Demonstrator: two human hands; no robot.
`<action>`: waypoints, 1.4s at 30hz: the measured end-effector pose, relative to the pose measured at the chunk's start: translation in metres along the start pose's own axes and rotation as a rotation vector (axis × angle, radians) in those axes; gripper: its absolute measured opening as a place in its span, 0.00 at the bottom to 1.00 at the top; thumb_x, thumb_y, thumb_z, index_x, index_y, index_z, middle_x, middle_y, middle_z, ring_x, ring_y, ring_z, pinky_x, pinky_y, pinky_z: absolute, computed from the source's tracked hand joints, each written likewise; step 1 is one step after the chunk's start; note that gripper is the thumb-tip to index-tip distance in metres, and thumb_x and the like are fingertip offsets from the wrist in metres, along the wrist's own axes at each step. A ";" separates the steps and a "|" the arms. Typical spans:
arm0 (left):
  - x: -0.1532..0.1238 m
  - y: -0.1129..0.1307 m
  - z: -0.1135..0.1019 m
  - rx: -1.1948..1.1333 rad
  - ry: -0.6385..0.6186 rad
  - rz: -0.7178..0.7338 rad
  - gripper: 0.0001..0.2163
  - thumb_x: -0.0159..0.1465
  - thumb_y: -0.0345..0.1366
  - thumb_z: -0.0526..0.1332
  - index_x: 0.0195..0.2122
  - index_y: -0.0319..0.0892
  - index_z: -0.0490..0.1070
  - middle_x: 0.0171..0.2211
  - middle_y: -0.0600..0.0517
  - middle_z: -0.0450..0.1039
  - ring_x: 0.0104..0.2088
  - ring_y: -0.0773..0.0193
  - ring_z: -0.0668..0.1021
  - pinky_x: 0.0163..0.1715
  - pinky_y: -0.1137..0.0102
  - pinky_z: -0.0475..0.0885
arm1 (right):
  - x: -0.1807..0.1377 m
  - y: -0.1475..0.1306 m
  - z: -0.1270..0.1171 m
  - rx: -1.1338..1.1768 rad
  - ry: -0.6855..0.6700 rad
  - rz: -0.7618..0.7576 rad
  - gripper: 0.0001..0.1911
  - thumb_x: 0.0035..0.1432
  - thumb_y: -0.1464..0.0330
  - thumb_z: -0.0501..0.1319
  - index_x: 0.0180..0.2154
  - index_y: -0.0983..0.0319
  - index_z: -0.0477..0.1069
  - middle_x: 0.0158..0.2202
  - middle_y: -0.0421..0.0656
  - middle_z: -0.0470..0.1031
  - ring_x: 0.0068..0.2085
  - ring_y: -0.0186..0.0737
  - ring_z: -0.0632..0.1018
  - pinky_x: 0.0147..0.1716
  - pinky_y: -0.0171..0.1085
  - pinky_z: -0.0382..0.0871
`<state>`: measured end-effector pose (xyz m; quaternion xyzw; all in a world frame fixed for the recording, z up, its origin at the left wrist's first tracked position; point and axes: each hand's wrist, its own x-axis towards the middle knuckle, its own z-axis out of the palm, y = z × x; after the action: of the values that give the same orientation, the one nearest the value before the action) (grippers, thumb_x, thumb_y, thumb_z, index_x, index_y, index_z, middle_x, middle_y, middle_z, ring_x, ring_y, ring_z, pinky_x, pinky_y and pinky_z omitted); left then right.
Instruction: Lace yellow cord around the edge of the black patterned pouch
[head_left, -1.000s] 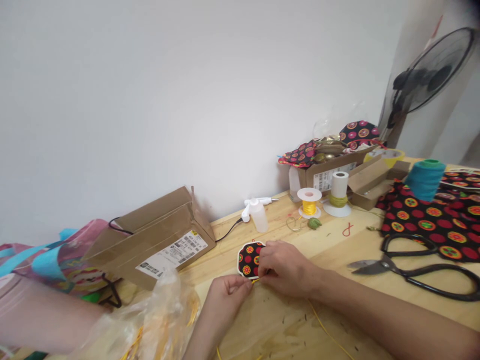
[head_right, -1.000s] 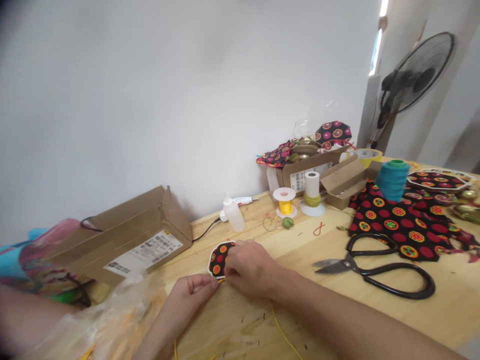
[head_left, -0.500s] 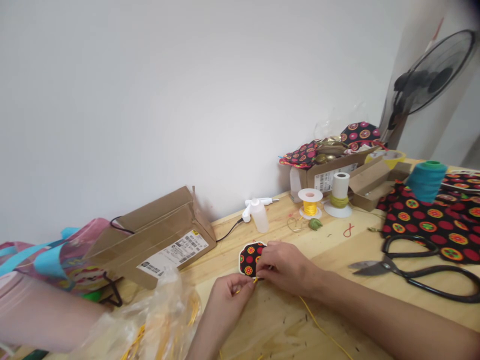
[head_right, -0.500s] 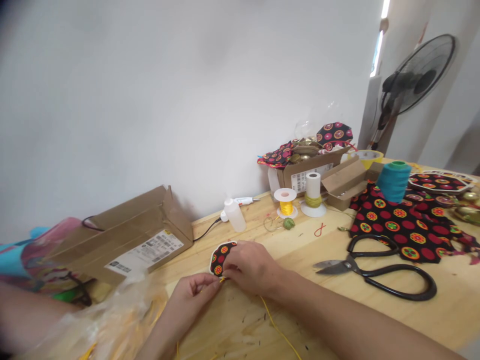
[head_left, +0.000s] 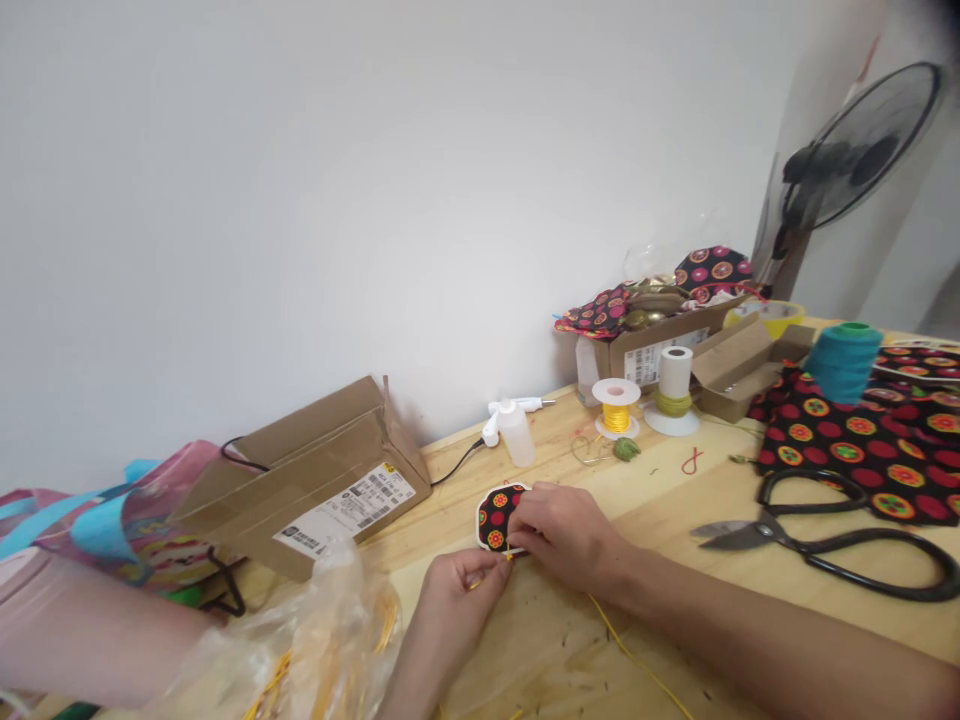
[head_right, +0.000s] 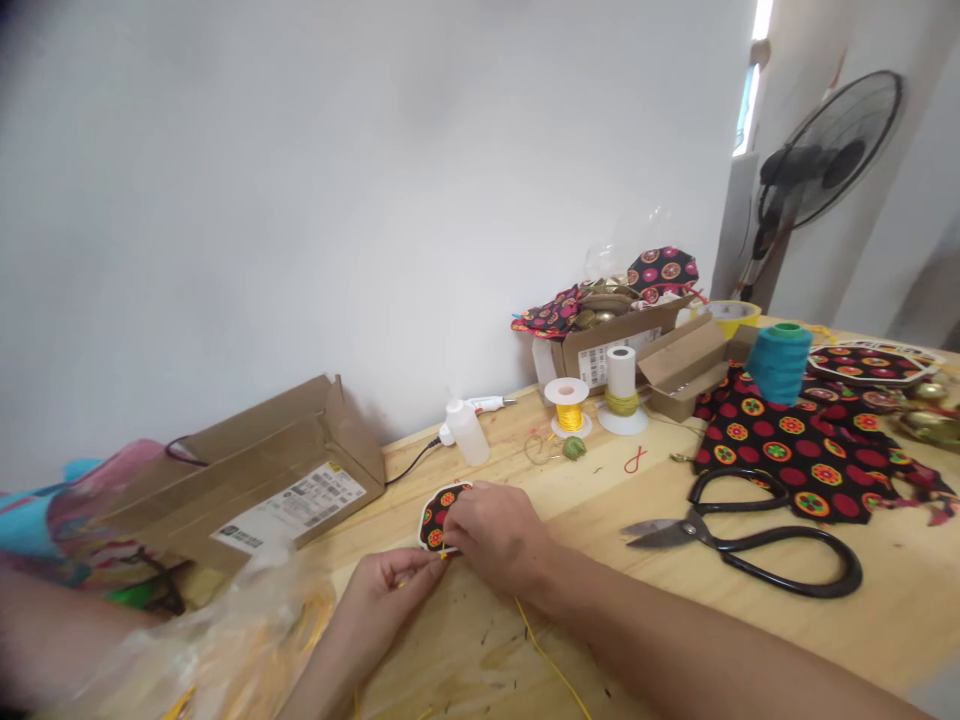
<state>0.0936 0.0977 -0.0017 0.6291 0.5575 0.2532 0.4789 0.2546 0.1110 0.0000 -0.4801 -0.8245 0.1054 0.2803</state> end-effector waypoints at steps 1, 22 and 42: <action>0.000 -0.002 0.000 -0.001 0.008 -0.005 0.16 0.50 0.45 0.58 0.27 0.36 0.74 0.17 0.55 0.66 0.19 0.70 0.63 0.18 0.77 0.55 | 0.000 0.000 0.000 0.013 -0.001 0.003 0.07 0.51 0.71 0.55 0.25 0.60 0.71 0.26 0.39 0.72 0.30 0.33 0.69 0.27 0.29 0.57; -0.003 0.007 0.004 0.022 0.072 -0.011 0.18 0.47 0.49 0.58 0.18 0.37 0.74 0.12 0.57 0.62 0.17 0.69 0.63 0.16 0.76 0.54 | 0.001 0.001 -0.001 -0.011 -0.029 0.056 0.07 0.51 0.72 0.55 0.26 0.61 0.71 0.27 0.39 0.73 0.31 0.33 0.70 0.28 0.30 0.56; 0.002 -0.002 -0.002 -0.045 0.013 0.055 0.16 0.53 0.42 0.56 0.38 0.36 0.72 0.28 0.48 0.76 0.31 0.59 0.73 0.30 0.70 0.66 | 0.002 0.007 -0.001 0.098 0.018 0.090 0.05 0.49 0.69 0.58 0.26 0.60 0.71 0.25 0.39 0.73 0.29 0.33 0.70 0.27 0.30 0.59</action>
<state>0.0912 0.1001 -0.0034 0.6317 0.5371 0.2829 0.4822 0.2593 0.1159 -0.0014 -0.5036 -0.7933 0.1537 0.3057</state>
